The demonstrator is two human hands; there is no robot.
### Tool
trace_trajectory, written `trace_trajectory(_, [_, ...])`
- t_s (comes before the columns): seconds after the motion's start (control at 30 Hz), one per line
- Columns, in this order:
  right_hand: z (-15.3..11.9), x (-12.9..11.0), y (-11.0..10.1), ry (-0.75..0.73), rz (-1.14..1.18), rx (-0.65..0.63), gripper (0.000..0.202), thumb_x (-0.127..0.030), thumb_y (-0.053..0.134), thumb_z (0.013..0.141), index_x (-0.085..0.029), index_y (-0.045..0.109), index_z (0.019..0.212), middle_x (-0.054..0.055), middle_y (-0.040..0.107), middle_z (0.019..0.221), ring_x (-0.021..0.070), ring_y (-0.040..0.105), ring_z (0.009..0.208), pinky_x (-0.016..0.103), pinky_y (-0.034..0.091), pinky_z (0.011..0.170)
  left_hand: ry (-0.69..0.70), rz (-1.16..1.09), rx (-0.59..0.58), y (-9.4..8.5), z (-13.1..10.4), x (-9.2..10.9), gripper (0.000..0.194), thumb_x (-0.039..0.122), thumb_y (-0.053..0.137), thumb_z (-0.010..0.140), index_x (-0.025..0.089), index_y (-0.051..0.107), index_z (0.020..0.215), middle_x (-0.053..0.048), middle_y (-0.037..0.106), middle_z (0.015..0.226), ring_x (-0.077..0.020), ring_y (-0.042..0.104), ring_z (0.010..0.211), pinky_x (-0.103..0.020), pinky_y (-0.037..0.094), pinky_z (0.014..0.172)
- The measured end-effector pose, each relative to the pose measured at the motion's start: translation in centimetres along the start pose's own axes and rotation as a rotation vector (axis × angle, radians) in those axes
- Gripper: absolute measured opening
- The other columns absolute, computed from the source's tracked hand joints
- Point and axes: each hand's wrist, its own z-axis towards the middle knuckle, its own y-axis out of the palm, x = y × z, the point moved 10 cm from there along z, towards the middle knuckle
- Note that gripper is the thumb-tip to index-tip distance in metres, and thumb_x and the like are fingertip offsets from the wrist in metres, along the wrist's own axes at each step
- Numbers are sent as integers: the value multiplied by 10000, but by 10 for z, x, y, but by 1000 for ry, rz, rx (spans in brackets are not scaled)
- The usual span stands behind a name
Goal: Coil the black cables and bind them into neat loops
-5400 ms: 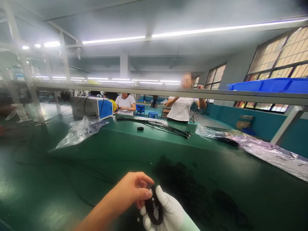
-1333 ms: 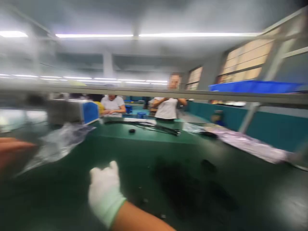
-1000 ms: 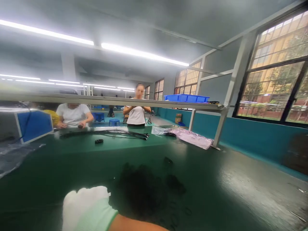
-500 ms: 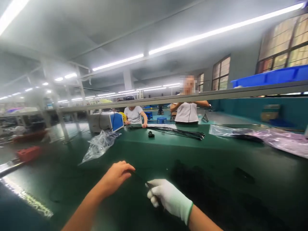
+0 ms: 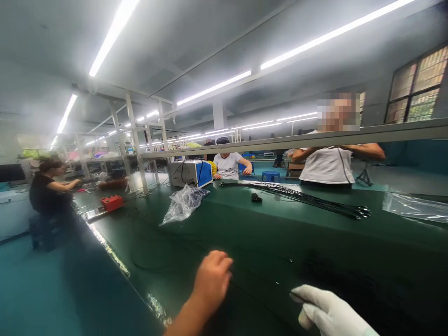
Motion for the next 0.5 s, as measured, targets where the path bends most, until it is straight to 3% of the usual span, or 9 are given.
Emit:
trace_trajectory(0.1, [-1,-9,-1,91,96,-101,340,-206,326,818,-151,463,1123,77,665,797,54,415,258,185,287,261,-257,-9,162,-40,-18,-52,300,47,385,821,213,609,932,-73,608,1017,-225,519,999,-354,402,903])
trace_trajectory(0.2, [-1,-23,5,107,123,-168,273,-180,278,845,-121,454,1046,91,656,783,28,384,227,145,231,229,-384,-66,201,-53,-28,-85,286,30,423,791,208,589,939,-66,595,1047,-240,492,1056,-366,361,945])
trace_trajectory(0.3, [3,-23,15,103,157,-223,263,-187,260,849,-110,452,1012,106,653,803,30,400,223,137,238,217,-476,-189,155,-37,-25,-98,153,166,513,838,194,603,958,-79,604,1043,-263,517,1052,-387,372,924])
trace_trajectory(0.37, [7,-15,24,81,208,-282,268,-218,269,852,-103,439,1025,128,660,820,34,419,230,129,225,214,-556,-306,103,-19,-17,-101,144,292,557,860,165,617,893,-78,625,923,-258,572,945,-407,415,853])
trace_trajectory(0.43, [13,-9,31,42,277,-335,287,-275,302,853,-106,428,1048,140,665,829,34,429,241,119,206,221,-604,-467,48,-6,-5,-99,208,344,580,868,144,612,817,-33,619,790,-195,600,779,-369,467,751])
trace_trajectory(0.5, [22,-4,33,41,327,-328,304,-313,332,847,-121,429,1062,106,656,770,38,433,257,118,228,239,-602,-668,22,-7,10,-91,232,353,557,896,133,602,840,6,605,748,-124,577,647,-294,490,642])
